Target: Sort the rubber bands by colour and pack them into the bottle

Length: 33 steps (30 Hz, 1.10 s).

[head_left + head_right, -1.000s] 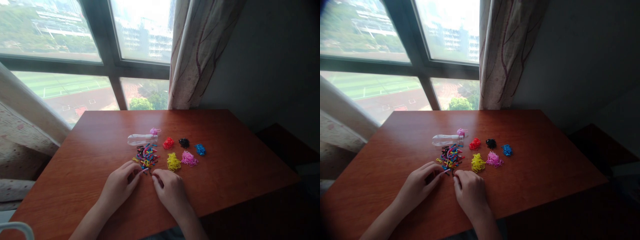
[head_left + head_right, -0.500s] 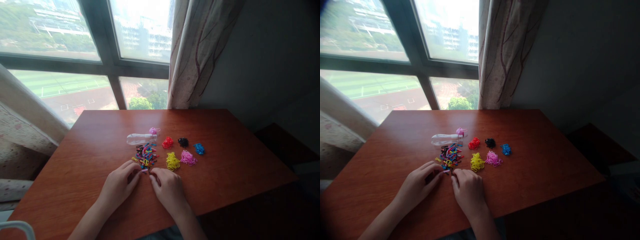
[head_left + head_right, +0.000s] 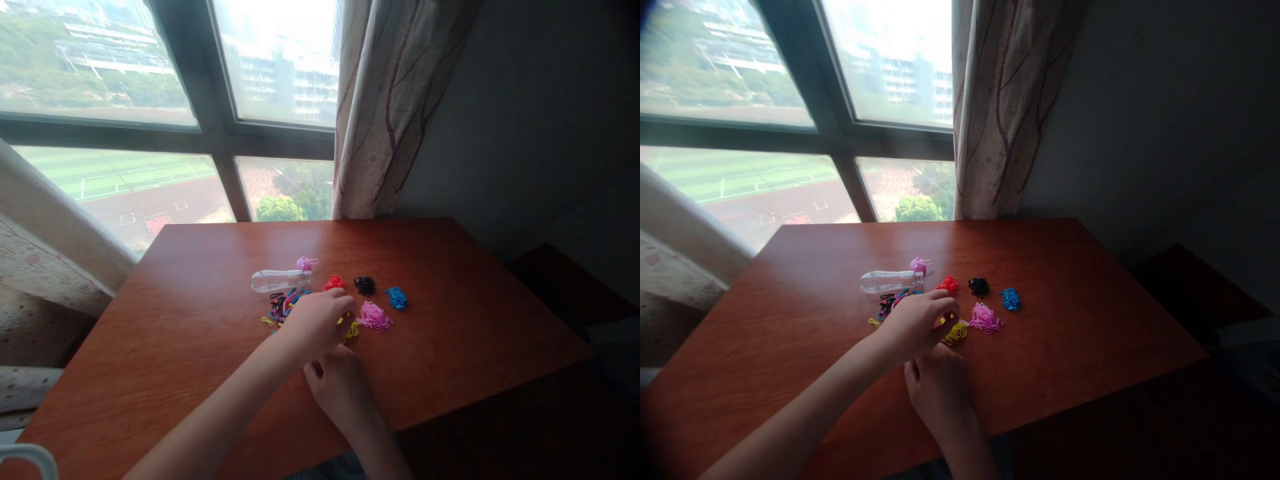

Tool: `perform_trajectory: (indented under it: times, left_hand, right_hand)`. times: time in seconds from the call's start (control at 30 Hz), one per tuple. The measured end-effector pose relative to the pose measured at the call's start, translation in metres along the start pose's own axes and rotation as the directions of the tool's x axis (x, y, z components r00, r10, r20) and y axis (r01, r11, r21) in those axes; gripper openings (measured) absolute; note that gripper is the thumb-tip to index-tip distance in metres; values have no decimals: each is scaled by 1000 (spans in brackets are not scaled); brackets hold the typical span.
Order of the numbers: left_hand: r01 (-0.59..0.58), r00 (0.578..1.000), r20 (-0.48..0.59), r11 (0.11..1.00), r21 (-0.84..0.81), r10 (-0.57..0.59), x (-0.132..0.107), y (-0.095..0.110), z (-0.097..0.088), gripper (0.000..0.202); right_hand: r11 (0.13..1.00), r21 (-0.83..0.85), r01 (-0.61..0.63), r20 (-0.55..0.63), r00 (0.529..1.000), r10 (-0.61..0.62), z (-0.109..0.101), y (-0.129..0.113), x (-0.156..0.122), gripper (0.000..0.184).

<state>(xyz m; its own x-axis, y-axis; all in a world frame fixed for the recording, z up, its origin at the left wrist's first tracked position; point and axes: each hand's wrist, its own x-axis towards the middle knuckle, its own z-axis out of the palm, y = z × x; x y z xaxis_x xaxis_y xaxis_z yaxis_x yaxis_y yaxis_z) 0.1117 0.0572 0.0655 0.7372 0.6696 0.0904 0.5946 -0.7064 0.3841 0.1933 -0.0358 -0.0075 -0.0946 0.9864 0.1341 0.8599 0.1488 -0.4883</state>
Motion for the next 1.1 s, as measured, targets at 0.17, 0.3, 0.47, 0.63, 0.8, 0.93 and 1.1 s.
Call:
perform_trajectory:
  times: [0.17,0.3,0.47,0.63,0.8,0.93,1.1]
  left_hand:
    - [-57,998,35,998,18,57,47,15,12,14]
    - [-69,996,65,997,34,67,58,15,21,14]
    - [-60,997,56,997,40,58,52,9,21,13]
    - [-9,1000,18,1000,28,9,27,-2,8,14]
    - [91,995,-34,996,-16,-91,-15,-19,-5,13]
    - [115,984,-125,988,-105,-127,-48,-32,-7,16]
    - [164,962,-186,969,-186,-199,-82,-41,0,16]
  right_hand:
    - [1000,17,-9,46,999,8,-3,0,1,13]
    - [1000,28,-12,61,998,10,-4,0,2,13]
    - [1000,28,-4,50,999,3,-4,0,2,11]
    - [999,48,-2,30,1000,0,-5,-2,2,11]
    - [997,82,1,5,1000,-2,-5,0,2,10]
    - [986,161,39,-38,999,-33,-3,-1,0,10]
    - [955,268,125,-227,972,-63,-7,0,-9,17]
